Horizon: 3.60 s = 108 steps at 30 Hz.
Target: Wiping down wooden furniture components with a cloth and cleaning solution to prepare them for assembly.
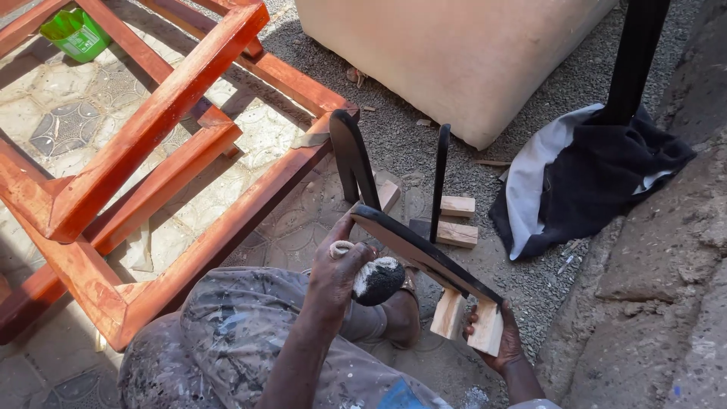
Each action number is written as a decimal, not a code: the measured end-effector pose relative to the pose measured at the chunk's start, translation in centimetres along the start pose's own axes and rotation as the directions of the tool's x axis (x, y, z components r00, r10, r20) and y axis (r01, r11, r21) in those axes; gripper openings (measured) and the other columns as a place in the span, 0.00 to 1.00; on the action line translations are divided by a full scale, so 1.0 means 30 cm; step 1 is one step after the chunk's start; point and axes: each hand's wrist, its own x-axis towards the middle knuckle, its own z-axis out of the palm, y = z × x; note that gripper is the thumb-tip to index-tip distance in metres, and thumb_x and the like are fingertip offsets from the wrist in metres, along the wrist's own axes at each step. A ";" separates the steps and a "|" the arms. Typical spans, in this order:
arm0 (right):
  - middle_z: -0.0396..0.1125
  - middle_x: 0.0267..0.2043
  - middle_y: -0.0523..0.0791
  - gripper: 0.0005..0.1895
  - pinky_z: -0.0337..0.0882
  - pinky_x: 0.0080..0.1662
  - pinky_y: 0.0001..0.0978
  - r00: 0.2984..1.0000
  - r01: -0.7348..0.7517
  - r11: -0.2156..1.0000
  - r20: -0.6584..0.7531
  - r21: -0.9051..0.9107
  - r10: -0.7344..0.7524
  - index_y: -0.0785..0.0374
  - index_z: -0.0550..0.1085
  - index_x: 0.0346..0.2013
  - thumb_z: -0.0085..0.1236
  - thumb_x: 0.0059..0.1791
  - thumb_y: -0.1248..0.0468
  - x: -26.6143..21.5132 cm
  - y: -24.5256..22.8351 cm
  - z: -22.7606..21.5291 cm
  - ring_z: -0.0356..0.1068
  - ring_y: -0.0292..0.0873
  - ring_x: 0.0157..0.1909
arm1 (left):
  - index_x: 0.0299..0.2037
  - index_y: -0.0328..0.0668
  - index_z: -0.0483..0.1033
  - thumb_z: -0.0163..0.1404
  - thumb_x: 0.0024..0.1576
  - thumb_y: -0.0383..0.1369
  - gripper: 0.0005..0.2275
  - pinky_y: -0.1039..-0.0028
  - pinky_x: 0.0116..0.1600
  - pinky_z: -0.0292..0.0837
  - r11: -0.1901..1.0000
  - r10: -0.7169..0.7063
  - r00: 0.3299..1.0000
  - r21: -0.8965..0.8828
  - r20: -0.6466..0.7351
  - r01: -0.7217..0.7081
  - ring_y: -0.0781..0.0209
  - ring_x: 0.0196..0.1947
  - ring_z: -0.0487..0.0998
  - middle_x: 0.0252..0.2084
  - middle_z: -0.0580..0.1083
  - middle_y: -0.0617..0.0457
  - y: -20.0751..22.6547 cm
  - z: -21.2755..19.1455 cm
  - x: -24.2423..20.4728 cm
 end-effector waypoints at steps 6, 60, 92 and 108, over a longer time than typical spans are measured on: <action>0.72 0.45 0.56 0.44 0.74 0.44 0.52 0.948 0.103 0.912 -0.237 -0.397 -0.211 0.63 0.72 0.58 0.44 0.48 0.28 0.017 -0.014 0.132 0.73 0.54 0.45 | 0.71 0.42 0.66 0.51 0.51 0.28 0.31 0.81 0.44 0.72 0.994 -0.079 0.997 0.079 -0.008 0.080 0.71 0.33 0.73 0.44 0.77 0.51 -0.027 0.073 -0.013; 0.69 0.29 0.45 0.18 0.68 0.37 0.31 0.932 0.139 0.435 -0.031 -0.890 -0.360 0.63 0.75 0.50 0.58 0.47 0.59 -0.059 0.325 0.963 0.65 0.36 0.28 | 0.53 0.48 0.82 0.61 0.56 0.44 0.17 0.71 0.46 0.72 0.996 -0.094 0.942 -0.036 -0.323 0.087 0.58 0.43 0.78 0.44 0.80 0.48 -0.133 0.077 -0.055; 0.62 0.67 0.59 0.38 0.72 0.61 0.48 0.274 0.765 -0.447 0.863 -0.463 -0.424 0.64 0.58 0.66 0.64 0.54 0.46 0.197 -0.010 1.645 0.68 0.56 0.64 | 0.39 0.39 0.78 0.54 0.58 0.39 0.10 0.77 0.11 0.51 0.951 -0.109 0.772 -0.292 -0.626 -0.103 0.70 0.07 0.59 0.21 0.70 0.56 -0.126 -0.043 -0.023; 0.75 0.30 0.47 0.12 0.73 0.42 0.49 0.654 0.471 -0.346 0.585 -0.811 -0.480 0.52 0.82 0.38 0.72 0.47 0.51 0.530 0.057 1.297 0.76 0.59 0.41 | 0.37 0.42 0.82 0.58 0.58 0.38 0.08 0.80 0.19 0.63 0.964 -0.092 0.728 -0.245 -0.680 -0.107 0.68 0.14 0.68 0.21 0.72 0.51 -0.167 -0.124 0.004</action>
